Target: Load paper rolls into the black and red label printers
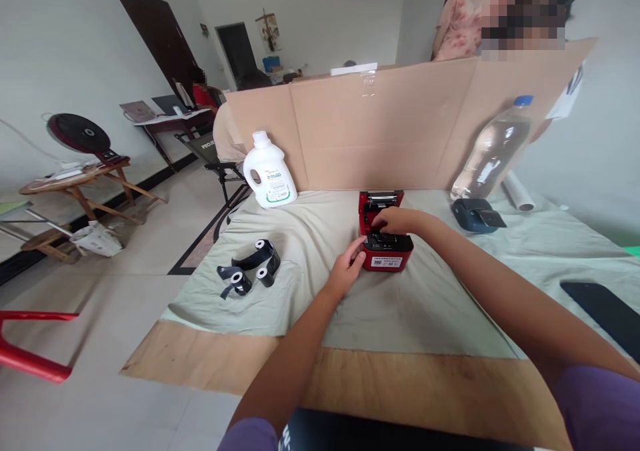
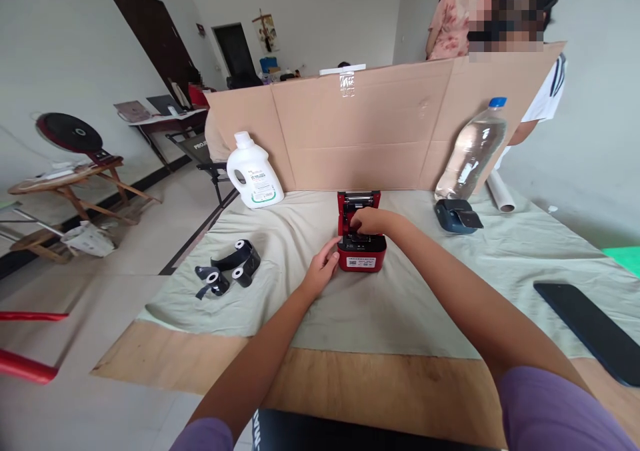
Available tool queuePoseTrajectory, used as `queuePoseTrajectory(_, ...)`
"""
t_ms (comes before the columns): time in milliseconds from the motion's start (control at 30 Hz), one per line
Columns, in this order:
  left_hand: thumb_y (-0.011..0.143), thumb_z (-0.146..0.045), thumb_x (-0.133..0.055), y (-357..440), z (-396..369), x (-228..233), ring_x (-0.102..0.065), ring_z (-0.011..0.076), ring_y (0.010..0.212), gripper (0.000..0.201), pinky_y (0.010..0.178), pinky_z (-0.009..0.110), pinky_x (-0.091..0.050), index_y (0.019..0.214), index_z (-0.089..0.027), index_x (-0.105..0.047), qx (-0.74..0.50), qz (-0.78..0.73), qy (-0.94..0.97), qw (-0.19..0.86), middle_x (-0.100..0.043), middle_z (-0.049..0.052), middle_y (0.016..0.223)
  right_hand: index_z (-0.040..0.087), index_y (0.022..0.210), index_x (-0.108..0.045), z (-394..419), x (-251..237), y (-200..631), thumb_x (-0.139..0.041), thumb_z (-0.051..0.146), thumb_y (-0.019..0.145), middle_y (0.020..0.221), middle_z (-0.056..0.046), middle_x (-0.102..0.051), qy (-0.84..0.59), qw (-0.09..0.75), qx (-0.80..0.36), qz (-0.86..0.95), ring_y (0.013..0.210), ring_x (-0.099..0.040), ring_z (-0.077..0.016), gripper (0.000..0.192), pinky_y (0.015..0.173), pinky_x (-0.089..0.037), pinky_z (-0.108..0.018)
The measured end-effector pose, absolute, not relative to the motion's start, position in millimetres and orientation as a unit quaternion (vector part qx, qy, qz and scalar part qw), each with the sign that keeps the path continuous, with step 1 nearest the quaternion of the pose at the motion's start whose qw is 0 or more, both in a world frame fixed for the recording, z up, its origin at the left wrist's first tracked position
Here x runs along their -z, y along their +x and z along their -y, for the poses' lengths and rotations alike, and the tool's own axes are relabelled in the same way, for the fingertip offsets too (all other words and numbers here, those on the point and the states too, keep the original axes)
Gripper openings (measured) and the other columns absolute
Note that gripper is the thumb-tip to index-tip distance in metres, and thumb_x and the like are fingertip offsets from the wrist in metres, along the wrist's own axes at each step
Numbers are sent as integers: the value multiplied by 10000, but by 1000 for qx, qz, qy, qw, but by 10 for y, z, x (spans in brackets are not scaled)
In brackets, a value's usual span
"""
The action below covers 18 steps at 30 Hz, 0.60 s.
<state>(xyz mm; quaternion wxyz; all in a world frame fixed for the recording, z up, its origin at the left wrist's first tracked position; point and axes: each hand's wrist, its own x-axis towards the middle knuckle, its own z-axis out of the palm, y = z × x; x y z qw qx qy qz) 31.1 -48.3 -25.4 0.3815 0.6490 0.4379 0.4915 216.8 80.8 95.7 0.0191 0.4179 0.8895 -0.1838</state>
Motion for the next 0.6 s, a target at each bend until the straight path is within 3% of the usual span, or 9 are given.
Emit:
queuePoseTrajectory(100,997,-519,-436,308,479,262,-497,159,591,585,668,302,-503,1485,-200,-488,-494,-434,651,379,-495,-32,609,197,691,-755,-853,-902,1945,-691,88,621,713,-79,-746,470,107,120,-868,637,-694,-246,145,604,-537,-336)
queuePoseTrajectory(200,1003,-492,-438,304,486,243,-533,162,629,564,713,309,-517,1488,-208,-486,-494,-426,655,381,-536,-21,644,189,560,-677,-878,-842,1761,-698,61,578,618,-91,-698,488,131,98,-857,546,-647,-247,131,559,-530,-369)
queuePoseTrajectory(367,990,-481,-475,297,512,176,-653,199,829,556,830,330,-542,1473,-207,-504,-496,-424,647,394,-691,44,863,183,617,-675,-829,-984,1818,-708,112,621,674,-100,-713,493,145,105,-851,576,-653,-248,78,565,-528,-365)
queuePoseTrajectory(433,983,-482,-495,294,516,163,-669,211,914,544,876,339,-542,1457,-216,-517,-493,-431,643,396,-717,54,964,178,746,-701,-731,-1164,1936,-696,193,693,810,-104,-743,483,107,116,-861,701,-684,-262,55,623,-531,-357)
queuePoseTrajectory(533,983,-476,-503,293,509,169,-670,221,965,509,930,369,-535,1409,-202,-554,-481,-449,643,392,-730,55,1038,215,990,-696,-500,-1444,1931,-609,408,843,941,-58,-745,440,-42,211,-872,814,-686,-238,257,683,-518,-323)
queuePoseTrajectory(600,987,-463,-496,293,500,178,-667,235,1002,475,961,390,-527,1365,-190,-586,-474,-454,644,392,-734,63,1064,230,1046,-678,-343,-1517,1672,-561,482,885,987,-42,-738,414,-127,241,-869,856,-677,-221,321,729,-504,-304)
